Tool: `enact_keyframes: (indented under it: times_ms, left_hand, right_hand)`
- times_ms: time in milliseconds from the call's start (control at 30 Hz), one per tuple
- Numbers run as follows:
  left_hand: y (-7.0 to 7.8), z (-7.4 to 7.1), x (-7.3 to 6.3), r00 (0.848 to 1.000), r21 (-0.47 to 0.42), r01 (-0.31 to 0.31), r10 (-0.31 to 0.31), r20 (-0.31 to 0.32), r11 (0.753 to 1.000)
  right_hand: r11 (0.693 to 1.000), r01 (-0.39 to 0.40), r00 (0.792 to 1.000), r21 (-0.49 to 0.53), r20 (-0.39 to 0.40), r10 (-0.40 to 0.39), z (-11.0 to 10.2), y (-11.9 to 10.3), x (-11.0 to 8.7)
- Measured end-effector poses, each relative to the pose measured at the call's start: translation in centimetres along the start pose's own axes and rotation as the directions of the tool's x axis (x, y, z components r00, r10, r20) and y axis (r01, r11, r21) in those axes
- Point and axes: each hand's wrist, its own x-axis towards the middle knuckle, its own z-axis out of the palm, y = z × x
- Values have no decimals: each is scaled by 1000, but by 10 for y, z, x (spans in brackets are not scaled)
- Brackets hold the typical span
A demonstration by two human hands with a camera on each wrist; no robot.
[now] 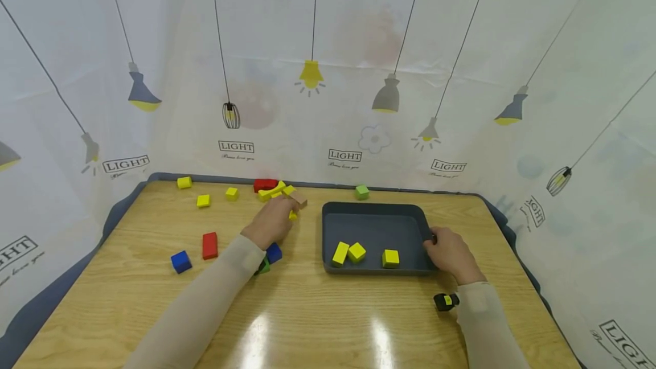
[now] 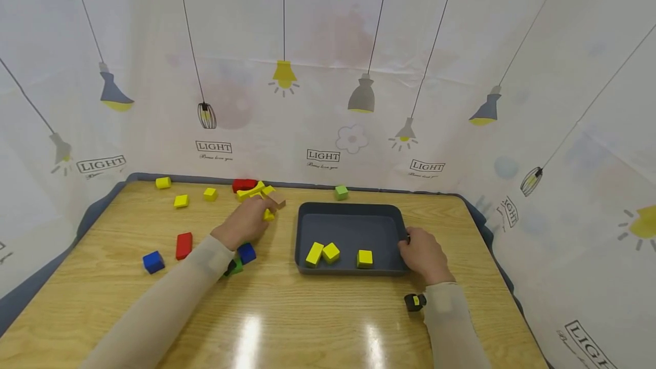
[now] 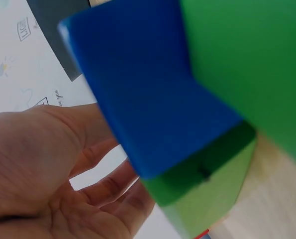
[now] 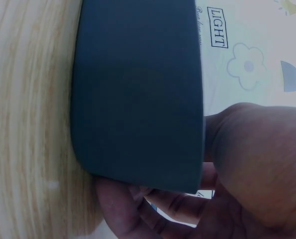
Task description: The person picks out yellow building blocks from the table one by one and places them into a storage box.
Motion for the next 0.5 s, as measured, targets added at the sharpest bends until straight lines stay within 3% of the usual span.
enact_keyframes:
  times_ms: [467, 500]
  left_hand:
    - [0, 0, 3, 1000, -58, 0, -1, -15, 998]
    - [-5, 4, 6, 999, -55, -17, 16, -31, 998]
  right_hand:
    - [1000, 5, 1000, -4, 4, -5, -2, -2, -2]
    - [1000, 5, 1000, -4, 4, -5, -2, -1, -2]
